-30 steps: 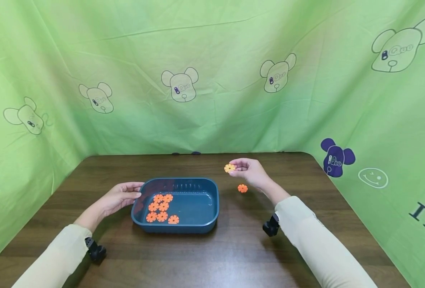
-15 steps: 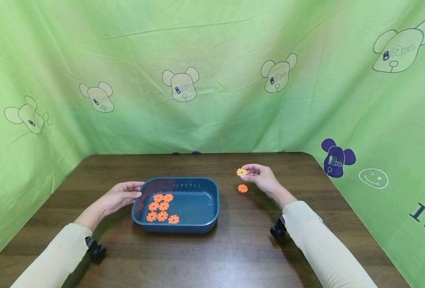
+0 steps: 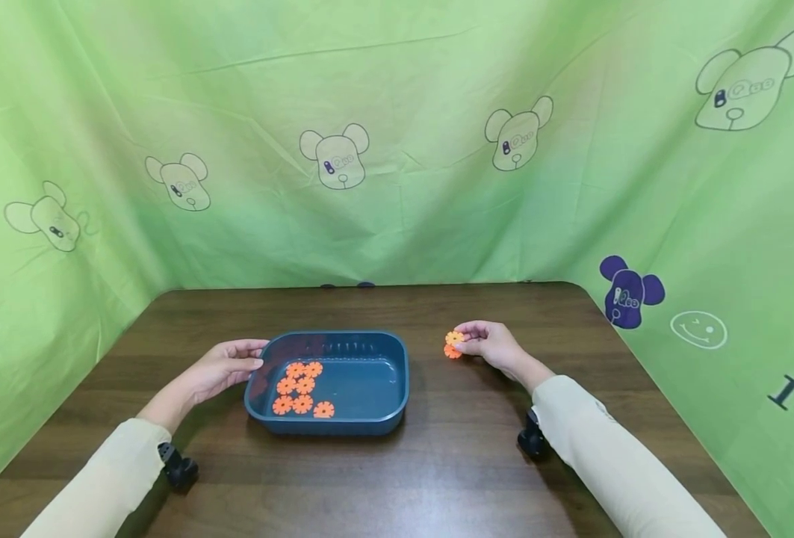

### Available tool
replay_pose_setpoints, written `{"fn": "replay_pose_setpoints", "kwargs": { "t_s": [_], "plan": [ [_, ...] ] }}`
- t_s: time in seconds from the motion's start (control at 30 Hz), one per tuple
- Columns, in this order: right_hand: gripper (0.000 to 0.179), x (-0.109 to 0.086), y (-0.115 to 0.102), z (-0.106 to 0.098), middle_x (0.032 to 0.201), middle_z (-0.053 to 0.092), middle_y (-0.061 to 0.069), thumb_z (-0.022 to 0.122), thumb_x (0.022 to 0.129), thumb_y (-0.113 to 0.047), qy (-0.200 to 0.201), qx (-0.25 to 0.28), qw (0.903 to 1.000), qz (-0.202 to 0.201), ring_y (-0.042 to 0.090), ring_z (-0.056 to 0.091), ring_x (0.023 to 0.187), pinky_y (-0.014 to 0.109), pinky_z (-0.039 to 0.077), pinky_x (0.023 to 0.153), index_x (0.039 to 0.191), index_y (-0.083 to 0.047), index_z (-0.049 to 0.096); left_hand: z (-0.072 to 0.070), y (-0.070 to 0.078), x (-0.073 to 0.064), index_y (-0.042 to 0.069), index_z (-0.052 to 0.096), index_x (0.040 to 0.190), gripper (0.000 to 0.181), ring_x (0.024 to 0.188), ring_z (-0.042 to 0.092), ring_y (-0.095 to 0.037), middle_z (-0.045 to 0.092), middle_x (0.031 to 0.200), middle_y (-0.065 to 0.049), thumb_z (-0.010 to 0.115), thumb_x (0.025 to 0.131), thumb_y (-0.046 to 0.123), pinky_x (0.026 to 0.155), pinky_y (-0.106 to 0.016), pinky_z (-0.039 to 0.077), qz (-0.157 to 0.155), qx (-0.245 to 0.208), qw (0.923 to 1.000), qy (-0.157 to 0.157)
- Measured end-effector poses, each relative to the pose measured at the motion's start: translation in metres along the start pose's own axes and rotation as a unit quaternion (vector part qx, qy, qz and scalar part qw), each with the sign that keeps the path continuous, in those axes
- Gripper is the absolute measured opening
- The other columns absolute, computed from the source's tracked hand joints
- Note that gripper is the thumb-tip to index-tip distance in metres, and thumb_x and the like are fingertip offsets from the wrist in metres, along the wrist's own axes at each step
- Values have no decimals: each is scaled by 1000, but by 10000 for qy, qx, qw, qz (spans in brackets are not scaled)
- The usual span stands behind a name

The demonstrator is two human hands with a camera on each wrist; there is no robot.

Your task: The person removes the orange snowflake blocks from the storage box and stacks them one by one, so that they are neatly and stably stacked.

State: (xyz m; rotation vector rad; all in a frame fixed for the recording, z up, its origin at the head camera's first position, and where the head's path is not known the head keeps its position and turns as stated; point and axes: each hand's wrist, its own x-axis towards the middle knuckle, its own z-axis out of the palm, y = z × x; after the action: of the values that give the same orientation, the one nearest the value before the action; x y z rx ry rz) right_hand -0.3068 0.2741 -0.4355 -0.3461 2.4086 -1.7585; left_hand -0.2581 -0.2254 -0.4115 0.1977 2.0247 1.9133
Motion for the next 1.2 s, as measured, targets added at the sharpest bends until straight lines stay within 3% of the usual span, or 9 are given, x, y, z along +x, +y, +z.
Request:
{"fn": "replay_pose_setpoints", "kwargs": {
  "t_s": [0.53,1.2],
  "plan": [
    [42,-1,1,3,95,64,10,72,84,1,-45,-286,9990,336,11,58,83,22,52,72,121,15,56,-1,-3,1,-10,40,141,54,95,63,-14,60,115,-12,62,93,4,81,-28,53,1,-92,10000,-29],
    [39,0,-5,4,94,62,13,73,82,3,-208,-597,9977,263,16,56,83,23,50,71,117,14,57,-1,-1,-1,-12,38,141,54,95,63,-14,60,113,-11,61,95,4,81,-27,52,107,-15,9999,-88]
  ]
}}
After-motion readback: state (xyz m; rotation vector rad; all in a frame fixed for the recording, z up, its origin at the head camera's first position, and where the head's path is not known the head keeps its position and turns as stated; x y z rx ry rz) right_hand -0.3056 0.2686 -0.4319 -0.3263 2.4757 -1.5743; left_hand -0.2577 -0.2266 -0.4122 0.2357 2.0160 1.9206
